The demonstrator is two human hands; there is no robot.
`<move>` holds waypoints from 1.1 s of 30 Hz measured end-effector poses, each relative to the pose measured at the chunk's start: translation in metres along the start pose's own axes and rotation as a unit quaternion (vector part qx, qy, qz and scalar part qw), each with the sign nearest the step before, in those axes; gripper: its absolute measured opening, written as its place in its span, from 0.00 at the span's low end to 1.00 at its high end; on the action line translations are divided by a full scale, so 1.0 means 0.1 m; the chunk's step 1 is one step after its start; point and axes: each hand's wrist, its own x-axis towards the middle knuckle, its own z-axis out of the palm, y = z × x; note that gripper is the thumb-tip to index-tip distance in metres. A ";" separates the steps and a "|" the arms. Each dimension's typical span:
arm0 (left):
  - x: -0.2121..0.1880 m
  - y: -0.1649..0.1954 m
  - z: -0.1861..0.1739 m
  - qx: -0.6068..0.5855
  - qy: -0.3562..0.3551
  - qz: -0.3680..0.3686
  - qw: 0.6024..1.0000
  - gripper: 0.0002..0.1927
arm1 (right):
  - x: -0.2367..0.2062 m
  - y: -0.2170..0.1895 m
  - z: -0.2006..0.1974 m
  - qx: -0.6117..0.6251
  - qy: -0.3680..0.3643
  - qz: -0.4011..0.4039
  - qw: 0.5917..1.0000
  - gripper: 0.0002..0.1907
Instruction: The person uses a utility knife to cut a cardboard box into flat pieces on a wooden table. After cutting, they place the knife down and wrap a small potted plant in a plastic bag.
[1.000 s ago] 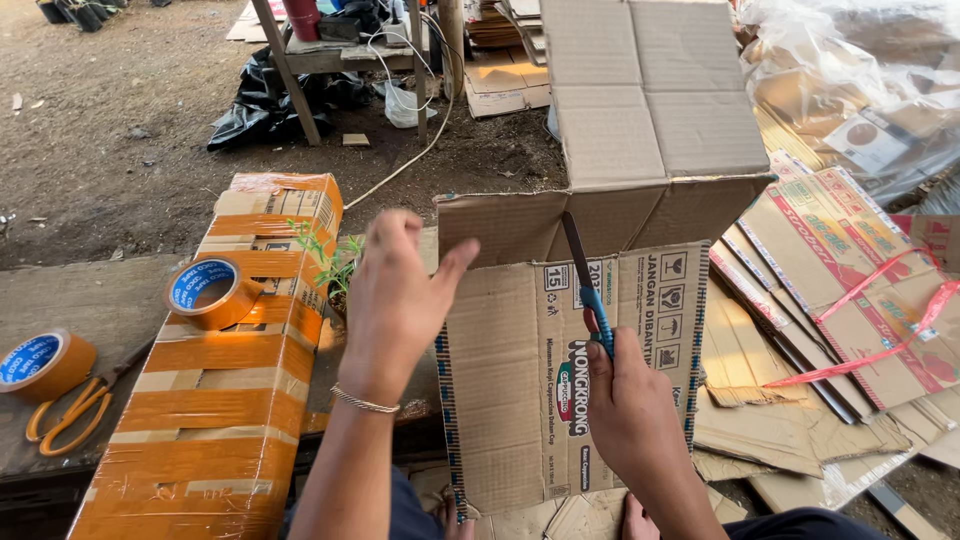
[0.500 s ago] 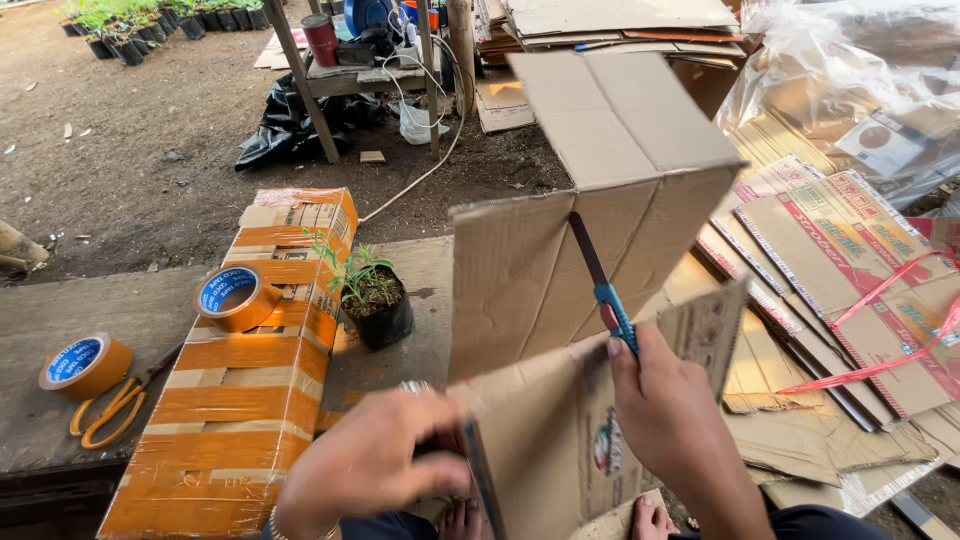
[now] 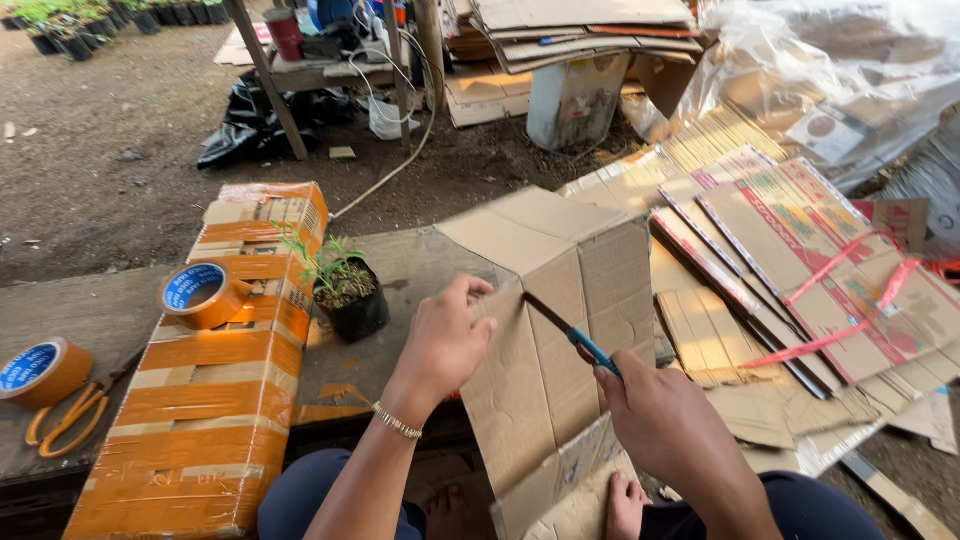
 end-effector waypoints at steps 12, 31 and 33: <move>0.90 -0.49 0.40 0.225 -0.139 0.080 0.961 0.13 | 0.43 0.02 0.75 0.061 0.039 -0.007 0.997 0.12; 1.66 -1.66 0.59 0.201 0.131 0.306 0.921 0.18 | 1.51 -0.64 1.60 0.073 0.147 -0.061 0.985 0.25; 1.65 -1.69 0.60 0.191 0.139 0.310 0.921 0.18 | 1.63 -0.66 1.68 0.087 0.163 -0.084 0.979 0.25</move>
